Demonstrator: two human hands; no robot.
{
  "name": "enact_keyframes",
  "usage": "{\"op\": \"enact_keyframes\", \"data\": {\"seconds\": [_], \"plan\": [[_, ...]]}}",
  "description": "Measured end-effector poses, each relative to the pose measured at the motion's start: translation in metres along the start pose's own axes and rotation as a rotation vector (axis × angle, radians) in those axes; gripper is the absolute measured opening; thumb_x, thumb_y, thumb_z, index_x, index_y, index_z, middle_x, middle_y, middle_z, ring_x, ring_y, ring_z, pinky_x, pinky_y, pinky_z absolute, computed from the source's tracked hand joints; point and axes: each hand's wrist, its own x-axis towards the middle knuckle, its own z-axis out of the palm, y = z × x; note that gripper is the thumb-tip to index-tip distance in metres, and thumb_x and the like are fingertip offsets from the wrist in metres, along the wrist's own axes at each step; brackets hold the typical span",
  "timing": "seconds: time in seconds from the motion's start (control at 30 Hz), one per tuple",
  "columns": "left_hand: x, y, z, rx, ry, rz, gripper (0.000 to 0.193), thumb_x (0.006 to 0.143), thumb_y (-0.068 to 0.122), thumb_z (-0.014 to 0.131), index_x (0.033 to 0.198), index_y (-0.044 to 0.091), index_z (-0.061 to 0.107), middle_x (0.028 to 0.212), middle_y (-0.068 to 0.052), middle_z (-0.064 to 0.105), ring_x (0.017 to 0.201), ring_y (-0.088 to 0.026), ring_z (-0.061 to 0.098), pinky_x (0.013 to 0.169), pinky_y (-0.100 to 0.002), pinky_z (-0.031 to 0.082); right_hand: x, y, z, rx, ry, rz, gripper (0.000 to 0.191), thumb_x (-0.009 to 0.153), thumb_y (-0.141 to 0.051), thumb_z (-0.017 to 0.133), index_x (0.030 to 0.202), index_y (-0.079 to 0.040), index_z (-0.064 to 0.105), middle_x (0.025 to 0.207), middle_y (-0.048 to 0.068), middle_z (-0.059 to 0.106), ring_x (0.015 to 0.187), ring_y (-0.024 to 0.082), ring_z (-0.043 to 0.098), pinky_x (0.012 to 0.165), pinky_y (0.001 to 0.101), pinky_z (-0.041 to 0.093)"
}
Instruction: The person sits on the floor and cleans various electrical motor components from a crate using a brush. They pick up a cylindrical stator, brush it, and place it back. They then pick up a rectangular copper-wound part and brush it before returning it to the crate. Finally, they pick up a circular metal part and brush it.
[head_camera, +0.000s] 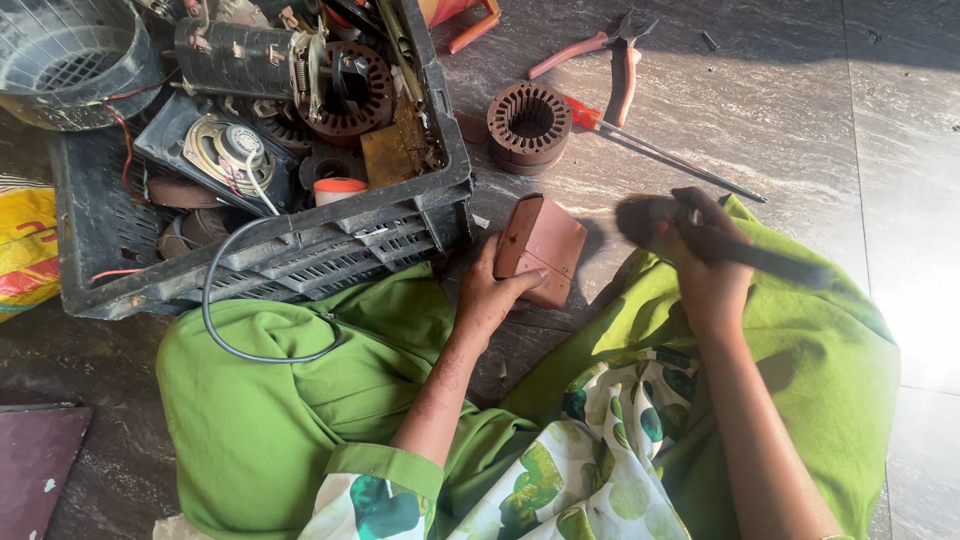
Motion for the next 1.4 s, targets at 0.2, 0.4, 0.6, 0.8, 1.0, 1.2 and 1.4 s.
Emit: {"op": "enact_keyframes", "data": {"seconds": [0.2, 0.4, 0.6, 0.8, 1.0, 1.2, 1.4], "plan": [[0.003, -0.006, 0.002, 0.183, 0.018, 0.222, 0.08, 0.072, 0.028, 0.085, 0.144, 0.013, 0.054, 0.123, -0.009, 0.073, 0.113, -0.02, 0.071, 0.096, -0.033, 0.054, -0.01, -0.014, -0.002, 0.787, -0.13, 0.207, 0.043, 0.101, 0.0, 0.066, 0.143, -0.005, 0.058, 0.115, 0.011, 0.069, 0.104, 0.017, 0.068, 0.092, 0.0312, 0.058], [0.002, -0.003, -0.003, 0.112, -0.006, 0.149, 0.075, 0.073, 0.026, 0.083, 0.142, 0.012, 0.057, 0.121, -0.008, 0.075, 0.112, -0.021, 0.073, 0.096, -0.034, 0.055, 0.004, -0.015, 0.015, -0.222, 0.053, -0.059, 0.042, 0.1, -0.004, 0.076, 0.14, -0.01, 0.066, 0.107, 0.012, 0.072, 0.097, 0.019, 0.071, 0.084, 0.029, 0.054], [0.003, -0.009, 0.0, 0.221, -0.022, 0.216, 0.079, 0.071, 0.025, 0.083, 0.144, 0.015, 0.056, 0.124, -0.009, 0.075, 0.114, -0.022, 0.072, 0.097, -0.034, 0.055, -0.001, -0.026, -0.013, 0.865, 0.027, 0.356, 0.041, 0.09, -0.012, 0.07, 0.13, -0.013, 0.064, 0.101, 0.002, 0.075, 0.092, 0.015, 0.072, 0.079, 0.0332, 0.064], [0.003, -0.013, -0.004, 0.358, 0.044, 0.406, 0.089, 0.074, 0.027, 0.088, 0.151, 0.013, 0.044, 0.133, -0.015, 0.069, 0.12, -0.027, 0.07, 0.102, -0.038, 0.055, 0.005, 0.004, 0.001, -0.018, 0.031, 0.107, 0.044, 0.092, -0.006, 0.08, 0.135, -0.007, 0.071, 0.096, 0.005, 0.067, 0.087, 0.014, 0.063, 0.078, 0.0273, 0.051], [-0.01, 0.003, -0.006, 0.711, 0.004, 0.537, 0.091, 0.074, 0.024, 0.085, 0.154, 0.021, 0.043, 0.131, -0.014, 0.068, 0.113, -0.033, 0.069, 0.095, -0.044, 0.056, 0.011, 0.0, -0.022, 0.543, 0.199, 0.212, 0.042, 0.094, -0.008, 0.071, 0.135, -0.005, 0.066, 0.1, 0.005, 0.064, 0.09, 0.014, 0.063, 0.081, 0.0301, 0.053], [-0.014, 0.016, -0.007, 0.788, -0.065, 0.57, 0.086, 0.07, 0.023, 0.088, 0.147, 0.02, 0.047, 0.126, -0.012, 0.067, 0.107, -0.038, 0.069, 0.089, -0.049, 0.056, 0.008, -0.018, -0.04, 0.981, -0.024, 0.448, 0.041, 0.095, -0.013, 0.055, 0.135, -0.004, 0.058, 0.11, 0.008, 0.065, 0.097, 0.02, 0.067, 0.084, 0.0361, 0.058], [-0.018, 0.015, -0.004, 0.773, -0.08, 0.568, 0.089, 0.07, 0.022, 0.087, 0.149, 0.02, 0.045, 0.129, -0.012, 0.066, 0.109, -0.037, 0.069, 0.092, -0.047, 0.056, 0.015, 0.008, -0.014, 0.248, 0.207, 0.067, 0.042, 0.093, 0.002, 0.075, 0.131, 0.001, 0.057, 0.114, 0.01, 0.074, 0.102, 0.016, 0.07, 0.092, 0.0298, 0.058]]}}
